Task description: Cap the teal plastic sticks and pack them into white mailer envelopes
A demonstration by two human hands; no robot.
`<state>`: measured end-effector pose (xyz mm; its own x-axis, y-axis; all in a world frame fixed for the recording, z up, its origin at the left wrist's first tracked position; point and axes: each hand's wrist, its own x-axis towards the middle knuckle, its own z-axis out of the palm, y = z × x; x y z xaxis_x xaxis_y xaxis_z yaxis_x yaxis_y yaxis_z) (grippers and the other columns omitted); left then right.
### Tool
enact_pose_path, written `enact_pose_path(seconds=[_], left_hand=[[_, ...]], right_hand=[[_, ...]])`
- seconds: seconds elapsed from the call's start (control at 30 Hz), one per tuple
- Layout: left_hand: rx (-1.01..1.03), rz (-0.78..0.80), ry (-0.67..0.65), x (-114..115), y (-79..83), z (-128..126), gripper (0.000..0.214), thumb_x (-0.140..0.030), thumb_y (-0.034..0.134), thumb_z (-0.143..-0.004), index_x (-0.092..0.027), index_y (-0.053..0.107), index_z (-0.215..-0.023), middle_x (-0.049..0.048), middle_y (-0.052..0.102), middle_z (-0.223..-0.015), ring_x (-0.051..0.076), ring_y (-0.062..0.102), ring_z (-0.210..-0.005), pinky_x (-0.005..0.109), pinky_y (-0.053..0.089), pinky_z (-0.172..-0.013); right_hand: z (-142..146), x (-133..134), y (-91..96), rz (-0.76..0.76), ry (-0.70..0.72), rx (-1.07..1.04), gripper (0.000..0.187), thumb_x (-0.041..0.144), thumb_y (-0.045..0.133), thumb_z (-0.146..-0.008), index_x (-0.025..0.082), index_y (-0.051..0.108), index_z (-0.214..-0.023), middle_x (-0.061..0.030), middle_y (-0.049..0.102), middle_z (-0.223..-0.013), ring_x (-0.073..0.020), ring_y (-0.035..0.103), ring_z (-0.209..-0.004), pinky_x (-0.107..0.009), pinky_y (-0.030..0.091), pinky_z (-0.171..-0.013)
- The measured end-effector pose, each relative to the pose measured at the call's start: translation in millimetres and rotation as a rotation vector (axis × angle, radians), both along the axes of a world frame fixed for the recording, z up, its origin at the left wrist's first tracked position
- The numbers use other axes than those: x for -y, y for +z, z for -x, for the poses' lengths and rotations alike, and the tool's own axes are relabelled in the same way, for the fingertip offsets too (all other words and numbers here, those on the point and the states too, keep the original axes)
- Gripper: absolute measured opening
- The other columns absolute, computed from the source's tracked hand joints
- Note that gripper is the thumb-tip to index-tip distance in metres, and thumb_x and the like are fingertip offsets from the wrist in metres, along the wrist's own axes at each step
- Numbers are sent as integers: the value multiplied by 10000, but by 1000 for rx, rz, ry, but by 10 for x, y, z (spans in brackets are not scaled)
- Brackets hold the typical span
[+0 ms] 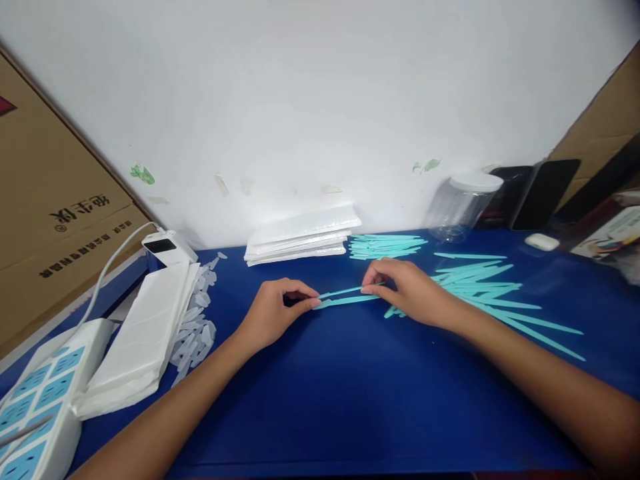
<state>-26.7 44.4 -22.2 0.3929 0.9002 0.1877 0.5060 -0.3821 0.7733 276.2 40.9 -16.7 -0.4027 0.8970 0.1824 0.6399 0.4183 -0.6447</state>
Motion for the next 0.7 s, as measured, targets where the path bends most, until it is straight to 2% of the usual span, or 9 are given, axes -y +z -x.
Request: enact_pose_path(seconds=[0.17,0.27,0.33,0.43,0.53,0.6,0.7], left_hand=[[-113,-112,-67,-9,73,31,201,-443,724,-960,-294,856,-986,41,831,-991,246,730,-903,319,526,-782],[-261,-166,-51,-94,211,216,257,-488,691,-974,-288,842,-1032,50,831,-1060,263,744,-958,323,529,-799],[-447,-218,35,-202,312,447,272,-484,692,-965,-268,835,-1050,69,830,-1054,291,749,-958,358,530,-832],[-756,-337,283,-396,407,886,286,-370,659,-957,-216,815,-1142,144,808,-1111,384,719,-1043,443,521,-871],[-944,-313,385,-558,394,1296,323,-288,629,-930,-224,807,-1192,164,786,-1194,420,697,-1132,450,528,-861],[-968,-259,412,-637,338,1487,347,-264,636,-895,-238,809,-1195,157,785,-1219,410,709,-1121,430,530,-842],[-925,-172,392,-719,233,1621,350,-265,657,-836,-264,817,-1147,123,806,-1158,361,741,-1006,384,517,-780]], right_hand=[[8,-7,-39,-2,38,17,193,421,638,-1003,252,712,-947,-55,743,-1000,-237,673,-947,-367,505,-834],[-1,-20,2,-8,74,40,216,427,630,-1010,250,731,-939,-59,756,-999,-245,678,-956,-373,513,-846],[-64,-76,9,-61,64,75,232,420,610,-1023,246,742,-946,-72,766,-1004,-258,676,-961,-392,518,-862],[-266,-236,-60,-225,-55,187,233,389,586,-1021,232,758,-1024,-112,772,-1046,-315,655,-1033,-456,513,-912],[-514,-414,-169,-318,-170,310,250,352,585,-995,210,773,-1079,-155,763,-1083,-369,626,-1089,-516,490,-952],[-639,-499,-219,-316,-191,329,246,332,589,-976,197,781,-1053,-170,756,-1063,-374,626,-1061,-521,487,-942],[-732,-557,-248,-291,-184,332,228,322,588,-962,192,773,-991,-155,752,-988,-357,634,-1004,-487,498,-882]])
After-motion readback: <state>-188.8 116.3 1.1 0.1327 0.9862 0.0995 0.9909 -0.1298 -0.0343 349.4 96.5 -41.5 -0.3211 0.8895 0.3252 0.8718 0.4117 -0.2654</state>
